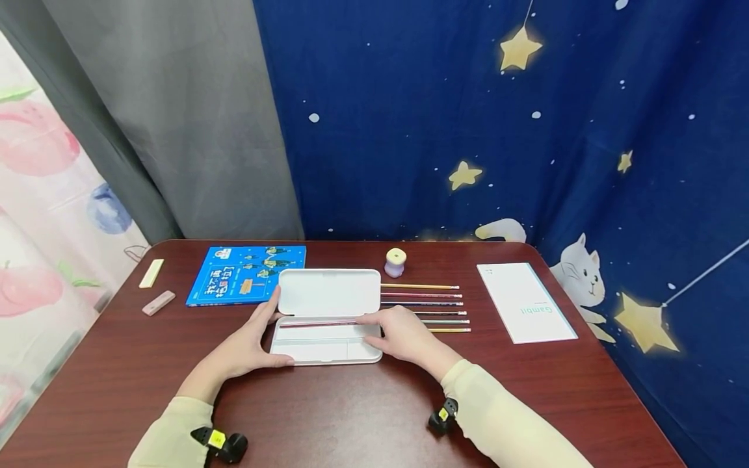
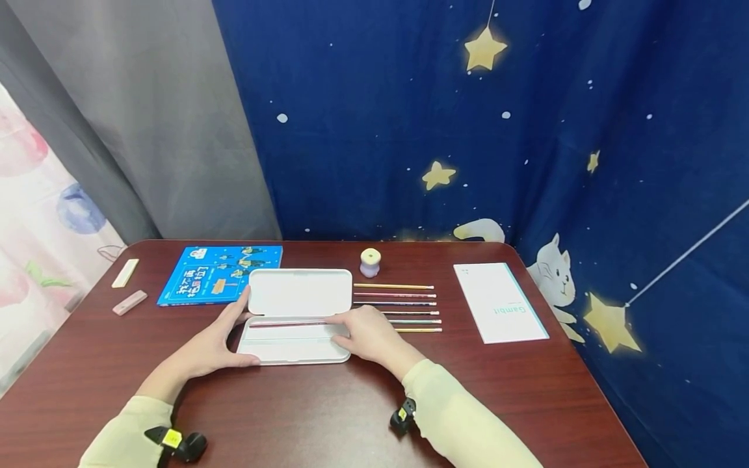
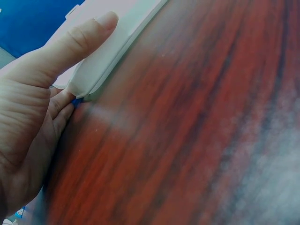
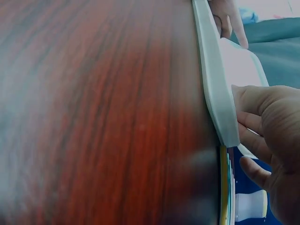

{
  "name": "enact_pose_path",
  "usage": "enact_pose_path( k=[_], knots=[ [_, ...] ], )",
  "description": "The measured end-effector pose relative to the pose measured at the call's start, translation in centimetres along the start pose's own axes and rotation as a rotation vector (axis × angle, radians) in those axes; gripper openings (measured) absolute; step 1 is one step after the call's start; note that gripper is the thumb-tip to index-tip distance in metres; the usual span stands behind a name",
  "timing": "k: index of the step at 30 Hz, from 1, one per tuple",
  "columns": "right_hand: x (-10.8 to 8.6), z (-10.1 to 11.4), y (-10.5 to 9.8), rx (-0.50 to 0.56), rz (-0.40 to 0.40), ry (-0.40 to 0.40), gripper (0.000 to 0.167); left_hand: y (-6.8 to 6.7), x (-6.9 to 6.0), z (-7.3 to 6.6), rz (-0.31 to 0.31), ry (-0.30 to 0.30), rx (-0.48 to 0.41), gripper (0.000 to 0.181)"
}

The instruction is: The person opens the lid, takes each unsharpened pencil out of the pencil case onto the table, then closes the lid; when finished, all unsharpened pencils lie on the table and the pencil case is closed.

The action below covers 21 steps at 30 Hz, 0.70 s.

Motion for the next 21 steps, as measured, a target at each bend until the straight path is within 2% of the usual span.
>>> enact_pose_path(
  k=[7, 21],
  knots=[
    [0.3, 0.7, -0.2, 0.050, -0.076, -0.042, 0.025, 0.0, 0.1, -0.1, 0.002, -0.001, -0.001, 0.138],
    [1.2, 0.4, 1.3, -0.056, -0.039, 0.040, 0.017, 0.0, 0.0, -0.1, 0.004, -0.003, -0.004, 0.138]
  ],
)
Point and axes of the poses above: each hand's wrist, its own x-axis towards the middle knuckle, its own y-axis out of the palm, z = x × y, the point moved 10 cm from there along x, towards the middle knuckle, and after that the axes turned 15 degrees about -z, right-handed, at the moved point
